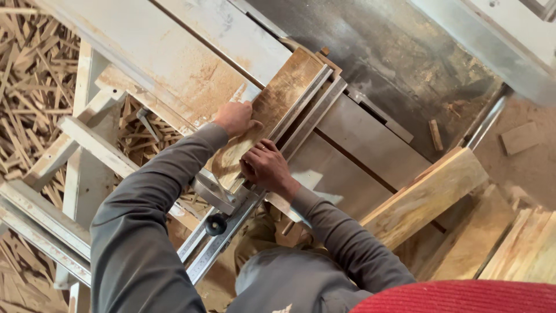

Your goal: The person picks up wooden boards from a pile and feeds them along the fence of a table saw, ripping each board into narrower strips. The cut pieces are set aside, and the person carries a stack of cut boards and adds them to a large pile of finished wood pieces.

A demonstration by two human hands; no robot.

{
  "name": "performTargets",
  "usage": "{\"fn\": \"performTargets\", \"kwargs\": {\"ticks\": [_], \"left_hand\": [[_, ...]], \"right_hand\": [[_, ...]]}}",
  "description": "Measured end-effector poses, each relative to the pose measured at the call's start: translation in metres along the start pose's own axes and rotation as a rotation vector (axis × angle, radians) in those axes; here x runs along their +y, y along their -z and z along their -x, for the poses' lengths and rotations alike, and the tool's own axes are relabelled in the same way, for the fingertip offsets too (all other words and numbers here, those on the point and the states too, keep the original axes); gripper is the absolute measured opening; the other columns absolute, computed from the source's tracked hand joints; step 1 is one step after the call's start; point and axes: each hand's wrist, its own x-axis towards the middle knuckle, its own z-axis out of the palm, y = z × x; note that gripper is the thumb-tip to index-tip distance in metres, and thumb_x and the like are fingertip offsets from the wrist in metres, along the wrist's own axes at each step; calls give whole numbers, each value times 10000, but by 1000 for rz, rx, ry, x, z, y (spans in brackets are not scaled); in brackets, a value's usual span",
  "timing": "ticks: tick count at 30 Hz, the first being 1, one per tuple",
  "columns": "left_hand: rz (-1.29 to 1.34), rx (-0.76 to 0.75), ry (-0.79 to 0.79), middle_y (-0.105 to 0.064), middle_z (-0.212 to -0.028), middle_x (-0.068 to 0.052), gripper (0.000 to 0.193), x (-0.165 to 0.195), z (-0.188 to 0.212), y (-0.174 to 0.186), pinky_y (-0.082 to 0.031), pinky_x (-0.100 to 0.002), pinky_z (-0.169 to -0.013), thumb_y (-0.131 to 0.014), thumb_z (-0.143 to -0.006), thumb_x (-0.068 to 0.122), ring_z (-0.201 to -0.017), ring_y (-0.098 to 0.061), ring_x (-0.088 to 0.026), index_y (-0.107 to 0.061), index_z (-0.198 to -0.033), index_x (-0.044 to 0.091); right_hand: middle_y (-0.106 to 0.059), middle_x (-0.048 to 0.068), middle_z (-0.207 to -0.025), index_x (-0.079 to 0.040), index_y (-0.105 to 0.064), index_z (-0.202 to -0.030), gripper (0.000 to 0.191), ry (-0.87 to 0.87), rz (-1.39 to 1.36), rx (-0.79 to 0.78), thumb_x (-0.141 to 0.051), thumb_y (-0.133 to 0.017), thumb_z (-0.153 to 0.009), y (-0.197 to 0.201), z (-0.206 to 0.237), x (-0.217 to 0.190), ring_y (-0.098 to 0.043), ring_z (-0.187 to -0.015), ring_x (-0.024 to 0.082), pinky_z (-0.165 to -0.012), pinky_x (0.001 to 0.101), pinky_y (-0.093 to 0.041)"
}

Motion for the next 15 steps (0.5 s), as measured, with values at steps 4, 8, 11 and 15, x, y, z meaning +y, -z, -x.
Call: {"fn": "performTargets", "kwargs": {"ticks": [4,8,11,15], "left_hand": [[-18,22,-23,-734,-907,-236,617,-2,-2,-2,-587,-489,-775,-742,-874,554,-891,-727,-403,-656,-1039,-35],[-13,29,-54,-741,-930,-229,606,-3,-2,-2,-592,-476,-790,-727,-896,547,-906,-736,-391,-667,-1051,-35],[12,25,-47,-745,-948,-227,607,-2,1,-1,-592,-475,-798,-716,-906,537,-922,-737,-384,-656,-1085,-40],[81,61,-34,-738,-1007,-232,592,-4,1,-5,-575,-491,-814,-722,-879,508,-960,-722,-391,-644,-1119,-28]], "right_hand": [[-668,82,-816,-74,-662,-834,67,-30,-6,-2,-99,-724,-841,-3,3,-4,-663,-855,261,-997,401,-476],[-665,80,-819,-74,-666,-843,57,-31,6,-6,-94,-718,-832,-5,0,-6,-659,-857,264,-993,397,-473],[-658,88,-822,-79,-662,-836,76,-28,19,-13,-100,-733,-820,-4,-2,-7,-655,-856,270,-982,399,-474],[-657,81,-828,-74,-658,-848,97,-15,19,-12,-94,-743,-807,-2,-4,-8,-654,-864,269,-976,401,-478]]}}
